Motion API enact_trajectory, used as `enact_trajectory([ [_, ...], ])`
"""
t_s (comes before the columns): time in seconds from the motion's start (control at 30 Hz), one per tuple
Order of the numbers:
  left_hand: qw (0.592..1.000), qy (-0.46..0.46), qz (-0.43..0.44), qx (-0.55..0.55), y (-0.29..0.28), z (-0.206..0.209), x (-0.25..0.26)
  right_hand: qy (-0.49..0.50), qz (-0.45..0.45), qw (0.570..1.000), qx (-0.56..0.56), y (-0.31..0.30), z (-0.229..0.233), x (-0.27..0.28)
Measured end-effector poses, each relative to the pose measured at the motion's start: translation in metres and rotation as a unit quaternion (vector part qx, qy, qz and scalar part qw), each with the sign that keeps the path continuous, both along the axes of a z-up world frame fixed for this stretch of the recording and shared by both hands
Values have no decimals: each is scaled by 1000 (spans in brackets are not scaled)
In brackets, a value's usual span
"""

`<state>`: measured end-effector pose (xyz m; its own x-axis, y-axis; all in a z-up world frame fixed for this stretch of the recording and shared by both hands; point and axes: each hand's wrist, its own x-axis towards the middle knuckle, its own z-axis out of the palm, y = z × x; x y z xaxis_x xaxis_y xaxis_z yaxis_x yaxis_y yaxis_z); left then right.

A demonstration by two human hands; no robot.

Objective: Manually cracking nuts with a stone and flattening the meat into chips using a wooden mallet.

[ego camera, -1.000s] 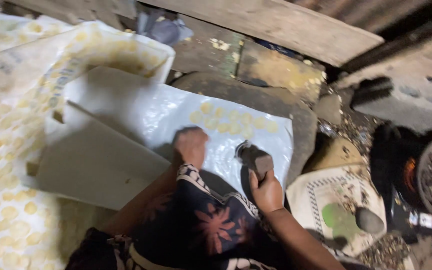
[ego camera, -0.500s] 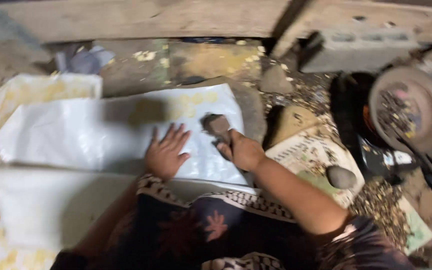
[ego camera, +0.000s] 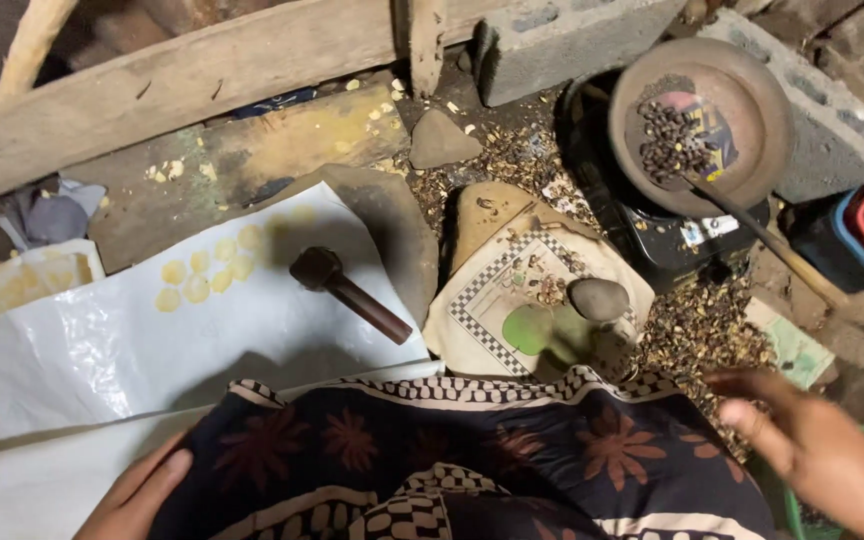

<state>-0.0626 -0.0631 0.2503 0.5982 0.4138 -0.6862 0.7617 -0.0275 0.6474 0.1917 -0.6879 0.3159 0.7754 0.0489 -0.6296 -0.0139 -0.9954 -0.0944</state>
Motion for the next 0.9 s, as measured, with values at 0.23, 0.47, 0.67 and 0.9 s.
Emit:
enact_trajectory([
  [0.23,997,22,63,-31,-51,70,56,154,-235,930,236,-22,-59,-30],
  [0.47,934,-64,-57,347,-57,56,51,-243,-65,921,297,-25,-70,-28],
  [0.67,792,78,-248,553,-32,47,103,-357,70,930,56,-23,-79,35],
  [0.9,667,367,-501,411,-83,82,159,138,194,969,-69,65,-28,57],
])
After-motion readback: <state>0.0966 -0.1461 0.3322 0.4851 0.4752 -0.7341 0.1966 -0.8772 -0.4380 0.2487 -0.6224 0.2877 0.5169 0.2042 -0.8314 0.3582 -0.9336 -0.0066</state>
